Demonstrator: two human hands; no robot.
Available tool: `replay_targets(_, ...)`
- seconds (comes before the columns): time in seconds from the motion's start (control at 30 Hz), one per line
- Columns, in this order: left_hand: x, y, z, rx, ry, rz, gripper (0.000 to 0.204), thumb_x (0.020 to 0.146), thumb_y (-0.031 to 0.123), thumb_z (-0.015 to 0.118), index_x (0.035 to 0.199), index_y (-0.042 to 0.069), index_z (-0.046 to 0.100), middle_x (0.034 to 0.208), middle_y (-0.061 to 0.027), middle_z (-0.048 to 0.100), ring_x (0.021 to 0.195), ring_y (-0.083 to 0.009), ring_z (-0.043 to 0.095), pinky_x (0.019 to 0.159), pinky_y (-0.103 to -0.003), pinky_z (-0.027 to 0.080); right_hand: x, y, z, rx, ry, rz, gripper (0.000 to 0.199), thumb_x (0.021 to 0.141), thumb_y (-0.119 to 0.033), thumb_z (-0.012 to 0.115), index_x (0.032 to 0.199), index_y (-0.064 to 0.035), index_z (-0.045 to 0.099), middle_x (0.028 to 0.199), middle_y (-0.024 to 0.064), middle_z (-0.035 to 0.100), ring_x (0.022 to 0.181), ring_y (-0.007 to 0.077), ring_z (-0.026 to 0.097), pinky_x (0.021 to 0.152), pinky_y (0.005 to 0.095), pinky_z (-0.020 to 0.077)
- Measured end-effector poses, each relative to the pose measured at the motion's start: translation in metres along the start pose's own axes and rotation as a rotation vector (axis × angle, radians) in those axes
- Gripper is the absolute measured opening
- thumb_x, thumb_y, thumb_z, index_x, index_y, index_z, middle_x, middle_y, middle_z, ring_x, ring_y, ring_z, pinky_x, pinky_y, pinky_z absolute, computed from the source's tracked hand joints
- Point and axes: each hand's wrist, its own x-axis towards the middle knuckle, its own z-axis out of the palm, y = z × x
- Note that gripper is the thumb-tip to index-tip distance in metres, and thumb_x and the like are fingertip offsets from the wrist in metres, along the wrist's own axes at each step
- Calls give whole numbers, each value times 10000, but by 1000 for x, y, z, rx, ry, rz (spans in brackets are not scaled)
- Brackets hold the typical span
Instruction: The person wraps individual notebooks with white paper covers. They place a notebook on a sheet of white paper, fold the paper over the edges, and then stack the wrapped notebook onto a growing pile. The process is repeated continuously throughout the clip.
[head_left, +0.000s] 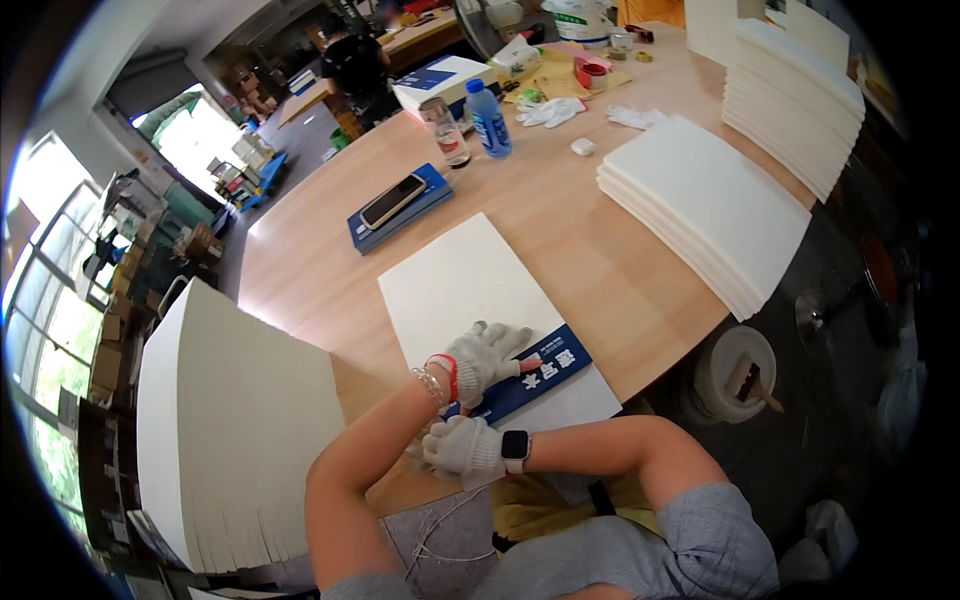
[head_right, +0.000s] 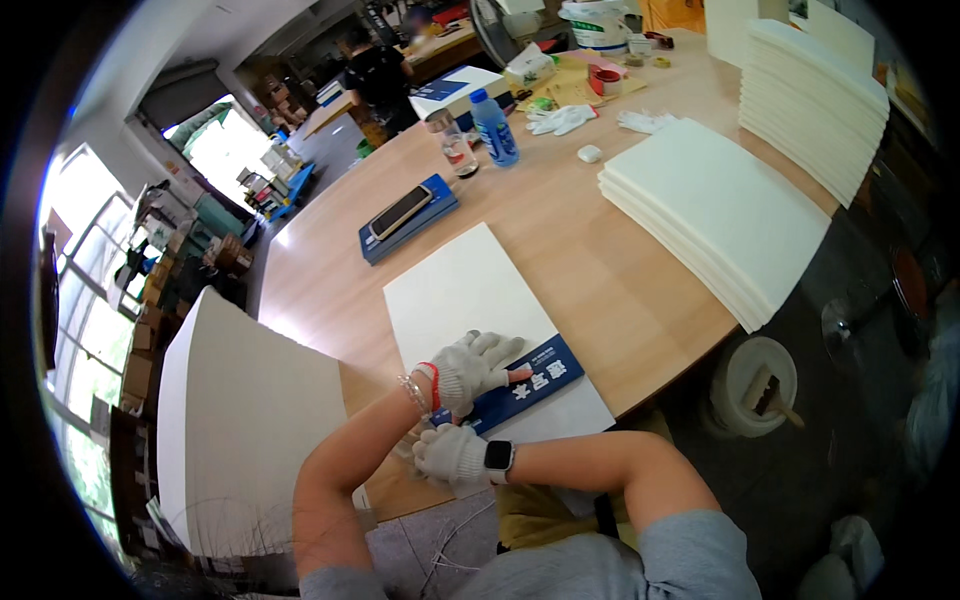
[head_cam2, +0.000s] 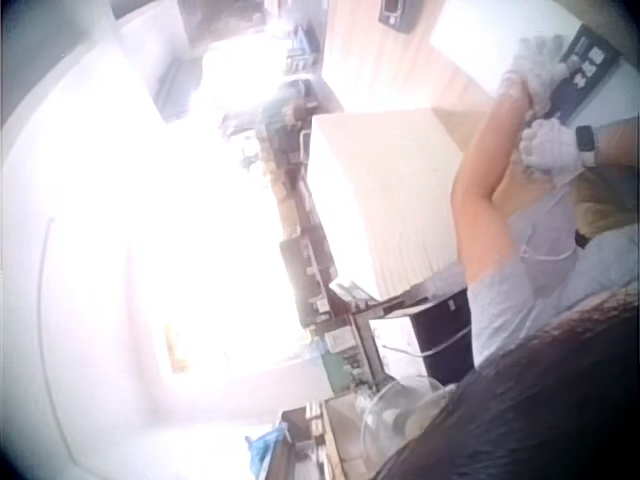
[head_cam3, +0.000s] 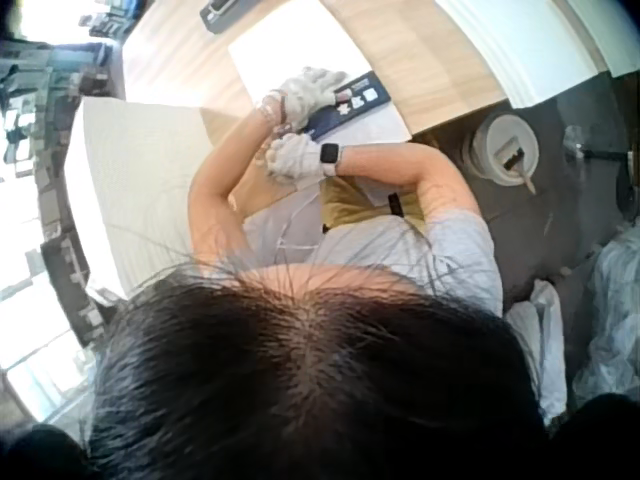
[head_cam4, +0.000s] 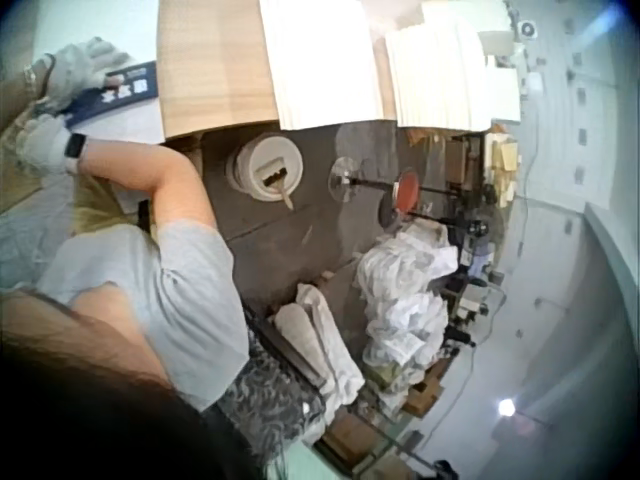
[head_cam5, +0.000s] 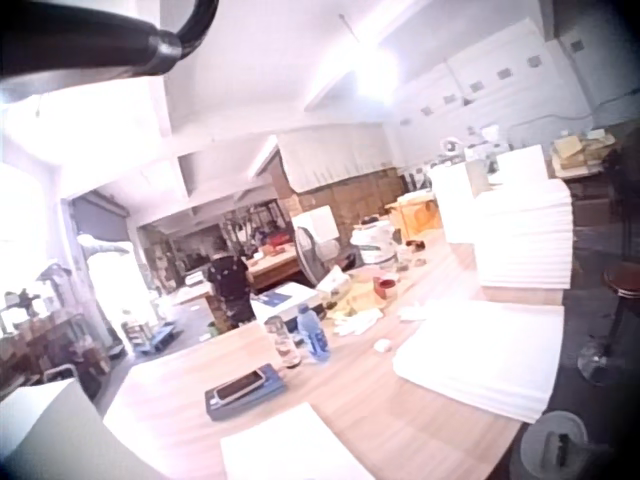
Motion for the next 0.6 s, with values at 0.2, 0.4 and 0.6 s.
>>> replay_targets(0.2,1,-4,25,-146,134,-60,1089,496,143,866,1448,329,371,1500,-136,321,1319,-347,381,1076,-410,372,-64,40,-71,21,-105,133,233,800,-346,649,875,-128,677,762,79,636,647,210,645,565,347,510)
replay_targets(0.4,-5,9,-3,55,32,21,1170,476,189,886,1492,262,309,1514,-109,305,1282,-324,412,1035,-424,376,-195,121,-208,-909,-185,747,282,814,-327,631,1052,-177,652,891,87,667,893,277,637,846,456,480)
replay_targets(0.6,-14,62,36,31,236,-368,728,715,152,724,1389,177,450,1380,-94,447,1169,-262,518,978,-406,418,-116,121,-141,298,60,1167,477,885,-483,556,1084,-54,622,1078,189,656,1021,388,606,879,438,471)
